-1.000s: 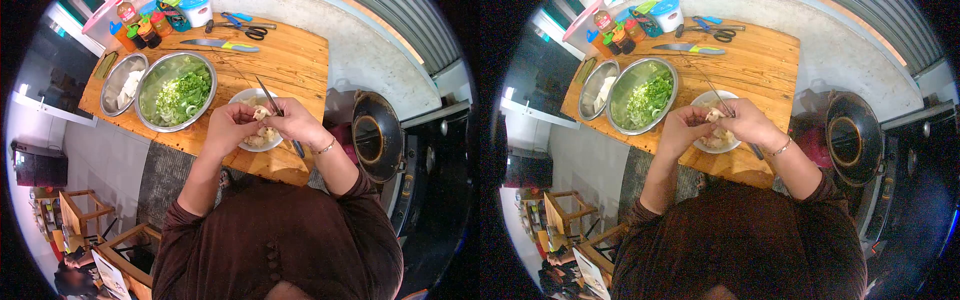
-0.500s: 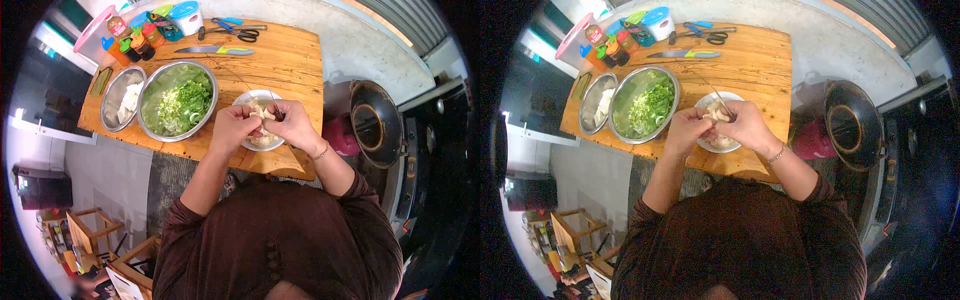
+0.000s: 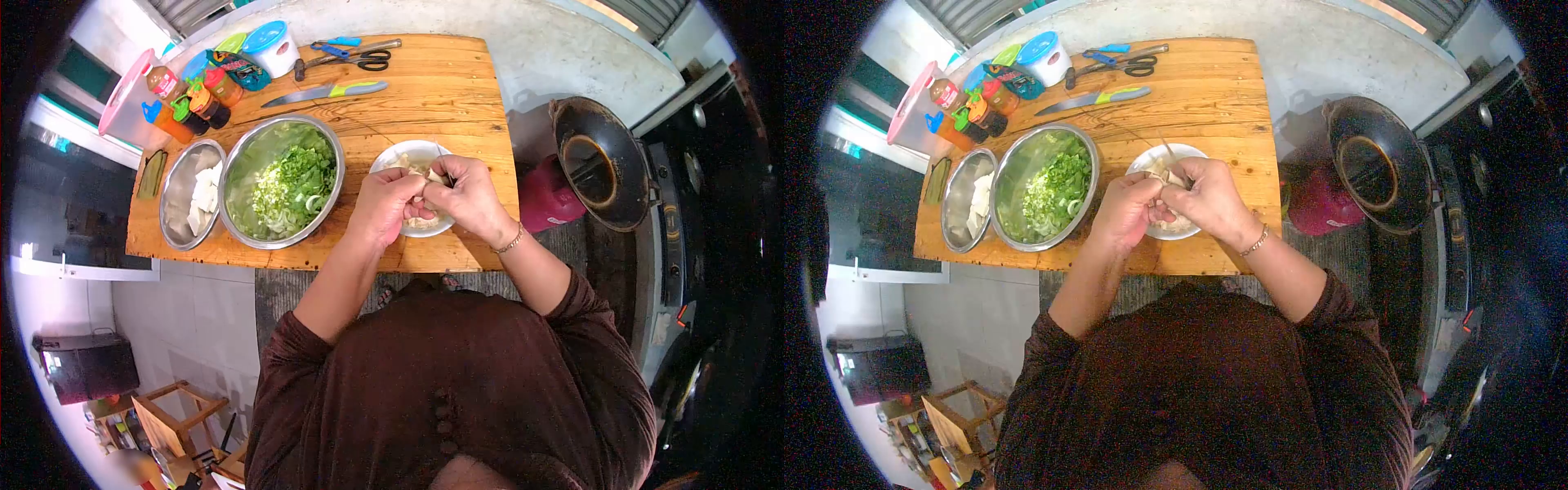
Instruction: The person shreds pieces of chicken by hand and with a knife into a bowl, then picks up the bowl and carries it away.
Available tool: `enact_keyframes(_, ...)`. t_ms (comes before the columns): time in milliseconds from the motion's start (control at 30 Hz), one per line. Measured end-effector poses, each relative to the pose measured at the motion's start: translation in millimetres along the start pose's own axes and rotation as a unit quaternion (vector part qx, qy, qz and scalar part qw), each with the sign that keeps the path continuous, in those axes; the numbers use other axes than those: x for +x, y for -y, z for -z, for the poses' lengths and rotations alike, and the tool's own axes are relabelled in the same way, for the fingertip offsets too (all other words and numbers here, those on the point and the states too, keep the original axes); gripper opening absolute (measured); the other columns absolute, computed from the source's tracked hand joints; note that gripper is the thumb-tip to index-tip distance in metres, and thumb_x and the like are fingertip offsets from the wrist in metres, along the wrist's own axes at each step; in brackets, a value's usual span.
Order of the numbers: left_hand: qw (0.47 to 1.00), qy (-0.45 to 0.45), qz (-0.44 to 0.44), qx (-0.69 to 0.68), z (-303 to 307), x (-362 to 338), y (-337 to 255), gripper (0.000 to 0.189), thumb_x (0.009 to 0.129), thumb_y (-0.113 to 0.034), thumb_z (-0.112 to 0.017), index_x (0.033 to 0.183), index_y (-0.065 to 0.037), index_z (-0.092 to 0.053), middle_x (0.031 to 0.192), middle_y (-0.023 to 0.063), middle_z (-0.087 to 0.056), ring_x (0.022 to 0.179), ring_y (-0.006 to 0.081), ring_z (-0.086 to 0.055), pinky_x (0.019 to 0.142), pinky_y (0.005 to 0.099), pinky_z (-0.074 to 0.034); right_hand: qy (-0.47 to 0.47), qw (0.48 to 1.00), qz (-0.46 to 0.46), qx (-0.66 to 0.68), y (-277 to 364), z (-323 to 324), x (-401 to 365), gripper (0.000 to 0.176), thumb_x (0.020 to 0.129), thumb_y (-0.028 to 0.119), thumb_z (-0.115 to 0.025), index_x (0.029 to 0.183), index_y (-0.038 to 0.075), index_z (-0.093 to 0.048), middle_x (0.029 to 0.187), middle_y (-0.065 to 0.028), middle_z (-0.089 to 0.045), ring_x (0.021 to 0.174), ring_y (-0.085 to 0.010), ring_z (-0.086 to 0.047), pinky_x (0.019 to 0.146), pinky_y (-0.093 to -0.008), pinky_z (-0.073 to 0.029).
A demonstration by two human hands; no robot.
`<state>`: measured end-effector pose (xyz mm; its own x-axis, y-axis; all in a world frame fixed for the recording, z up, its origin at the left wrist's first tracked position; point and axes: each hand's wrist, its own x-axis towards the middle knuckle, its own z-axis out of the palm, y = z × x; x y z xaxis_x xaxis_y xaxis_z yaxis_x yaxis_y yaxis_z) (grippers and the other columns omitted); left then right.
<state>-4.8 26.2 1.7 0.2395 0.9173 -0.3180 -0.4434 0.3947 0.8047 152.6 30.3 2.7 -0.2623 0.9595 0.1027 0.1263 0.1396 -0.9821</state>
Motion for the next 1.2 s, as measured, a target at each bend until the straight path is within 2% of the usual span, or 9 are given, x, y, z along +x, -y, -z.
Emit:
enact_keyframes(133,0.999,0.042,0.01,0.004,10.8,4.3,4.5,0.009,0.08,-0.005,-0.065,0.08,0.003,-0.061,0.07,0.0062,-0.059,0.056,0.0127,-0.058,0.052,0.0287,-0.055,0.002,0.977,-0.127,0.174,8.1,2.8,1.5,0.006,0.084,0.004,-0.057,0.079,0.001,-0.059,0.064,0.0002,-0.055,0.049,-0.0038,-0.046,0.042,-0.0213,-0.035)
enact_keyframes(200,0.999,0.047,0.013,-0.009,12.7,3.8,4.1,0.01,0.079,-0.005,-0.065,0.082,0.003,-0.061,0.071,0.0061,-0.059,0.056,0.0127,-0.058,0.051,0.028,-0.055,0.021,0.977,-0.125,0.171,11.7,4.7,6.0,0.005,0.084,0.004,-0.057,0.08,0.002,-0.059,0.062,0.0004,-0.054,0.044,-0.0047,-0.043,0.039,-0.0216,-0.032)
enact_keyframes(433,0.969,-0.034,-0.067,0.235,25.1,3.4,-30.5,0.017,0.076,-0.007,-0.068,0.087,0.005,-0.062,0.075,0.0096,-0.063,0.061,0.0152,-0.064,0.055,0.0278,-0.054,0.018,0.989,-0.148,-0.01,13.3,27.1,17.5,0.007,0.083,0.008,-0.062,0.083,0.0,-0.062,0.059,-0.0008,-0.054,0.044,-0.0049,-0.044,0.039,-0.0226,-0.032)
enact_keyframes(633,0.829,0.01,-0.149,0.54,20.0,18.8,-32.0,0.027,0.079,-0.008,-0.065,0.103,0.006,-0.066,0.08,0.0141,-0.068,0.068,0.0164,-0.066,0.065,0.0306,-0.054,0.072,0.968,0.018,-0.239,-5.7,30.6,35.7,0.025,0.081,0.01,-0.063,0.1,-0.005,-0.069,0.068,-0.0056,-0.063,0.056,-0.0082,-0.056,0.05,-0.026,-0.046)
enact_keyframes(800,0.727,-0.039,-0.16,0.667,6.7,15.8,-43.0,0.025,0.077,-0.008,-0.067,0.101,-0.002,-0.07,0.085,0.0167,-0.069,0.08,0.0252,-0.069,0.074,0.0346,-0.052,0.108,0.967,-0.099,-0.21,12.6,31.9,34.7,0.023,0.084,0.008,-0.063,0.101,-0.005,-0.068,0.073,-0.0086,-0.066,0.067,-0.0102,-0.059,0.063,-0.0287,-0.05)
enact_keyframes(867,0.722,-0.042,-0.166,0.671,14.3,20.0,-40.3,0.024,0.076,-0.012,-0.068,0.099,-0.003,-0.07,0.086,0.0172,-0.069,0.08,0.0298,-0.068,0.074,0.0368,-0.052,0.084,0.973,-0.119,-0.179,18.8,37.4,31.9,0.02,0.083,0.008,-0.065,0.097,-0.005,-0.068,0.074,-0.0085,-0.065,0.07,-0.0104,-0.058,0.065,-0.0296,-0.05)
enact_keyframes(1067,0.618,-0.009,-0.041,0.785,-1.1,1.5,-45.1,0.032,0.07,-0.027,-0.073,0.089,-0.001,-0.069,0.087,0.0191,-0.069,0.085,0.0354,-0.066,0.077,0.0425,-0.052,0.113,0.959,-0.058,-0.255,0.3,43.3,13.5,0.018,0.08,0.01,-0.071,0.088,-0.005,-0.065,0.075,-0.0113,-0.064,0.068,-0.0156,-0.058,0.064,-0.0325,-0.048)
enact_keyframes(1167,0.602,0.01,-0.014,0.798,-9.4,-2.3,-44.5,0.039,0.065,-0.028,-0.076,0.089,0.001,-0.067,0.089,0.0209,-0.068,0.088,0.0366,-0.066,0.079,0.0435,-0.052,0.146,0.936,-0.055,-0.314,4.9,39.5,9.3,0.023,0.079,0.014,-0.072,0.091,-0.004,-0.066,0.076,-0.0152,-0.064,0.069,-0.0215,-0.06,0.067,-0.0343,-0.048)
enact_keyframes(1200,0.601,0.015,-0.002,0.799,-13.0,-2.0,-43.6,0.041,0.063,-0.028,-0.076,0.09,0.001,-0.066,0.089,0.0216,-0.068,0.089,0.0369,-0.066,0.079,0.0438,-0.052,0.175,0.928,-0.085,-0.317,15.4,37.1,11.1,0.03,0.079,0.017,-0.072,0.101,-0.003,-0.066,0.08,-0.0185,-0.065,0.073,-0.0259,-0.062,0.072,-0.0345,-0.05)
